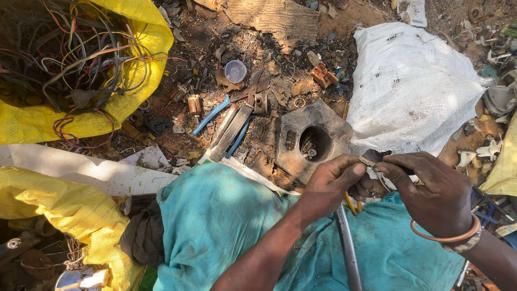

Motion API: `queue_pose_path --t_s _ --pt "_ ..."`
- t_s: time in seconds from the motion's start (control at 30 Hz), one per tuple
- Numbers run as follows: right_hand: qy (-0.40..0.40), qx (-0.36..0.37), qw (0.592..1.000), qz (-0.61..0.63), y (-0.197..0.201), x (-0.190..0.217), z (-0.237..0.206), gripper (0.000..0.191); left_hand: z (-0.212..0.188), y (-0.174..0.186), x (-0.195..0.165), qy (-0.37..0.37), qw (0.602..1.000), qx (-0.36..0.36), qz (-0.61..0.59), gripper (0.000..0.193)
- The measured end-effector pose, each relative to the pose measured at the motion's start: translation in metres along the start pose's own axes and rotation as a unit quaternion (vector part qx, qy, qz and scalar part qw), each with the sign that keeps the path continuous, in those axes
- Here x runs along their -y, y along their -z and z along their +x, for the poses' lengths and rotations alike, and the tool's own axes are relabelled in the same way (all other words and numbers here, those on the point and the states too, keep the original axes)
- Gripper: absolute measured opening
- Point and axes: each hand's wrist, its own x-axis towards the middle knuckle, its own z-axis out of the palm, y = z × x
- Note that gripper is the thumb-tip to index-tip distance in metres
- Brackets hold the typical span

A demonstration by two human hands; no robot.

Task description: The person sits on the ground at an outdoor scrap area and disassembles old metal components by hand. They pick parts from a sack, hold them against a stone anvil, strike them with a hammer, and use pliers to pull pieces apart, placing separated metal pieces aside.

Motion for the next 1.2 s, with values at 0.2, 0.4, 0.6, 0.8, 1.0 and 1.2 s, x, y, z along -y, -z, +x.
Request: queue_pose_path --t_s 0.2,0.4,0.6,0.8,1.0,1.2 --pt "-0.068 -0.005 0.997 0.027 0.001 0.013 0.006 0.014 -0.007 -0.001 -0.005 -0.006 0.999 0.017 -0.035 0.041" --pt "-0.15 -0.005 0.978 0.147 -0.013 0.002 0.001 0.019 -0.01 -0.005 -0.01 0.011 0.988 0.035 -0.15 0.039" --pt "-0.268 0.031 0.888 0.373 -0.047 -0.021 0.008 0.021 -0.003 0.003 -0.021 -0.002 0.996 0.008 -0.091 0.038" --pt "-0.237 0.004 0.932 0.275 -0.049 -0.014 -0.002 0.021 -0.004 0.001 -0.038 -0.011 0.966 -0.085 0.242 0.044" --pt "-0.031 -0.014 0.998 0.054 -0.038 -0.003 0.001 0.022 0.0 0.009 -0.033 -0.003 0.994 -0.03 0.101 0.043" --pt "-0.165 -0.017 0.978 0.124 -0.051 0.01 0.008 0.028 -0.002 -0.001 -0.02 0.013 0.992 -0.062 -0.107 0.04"
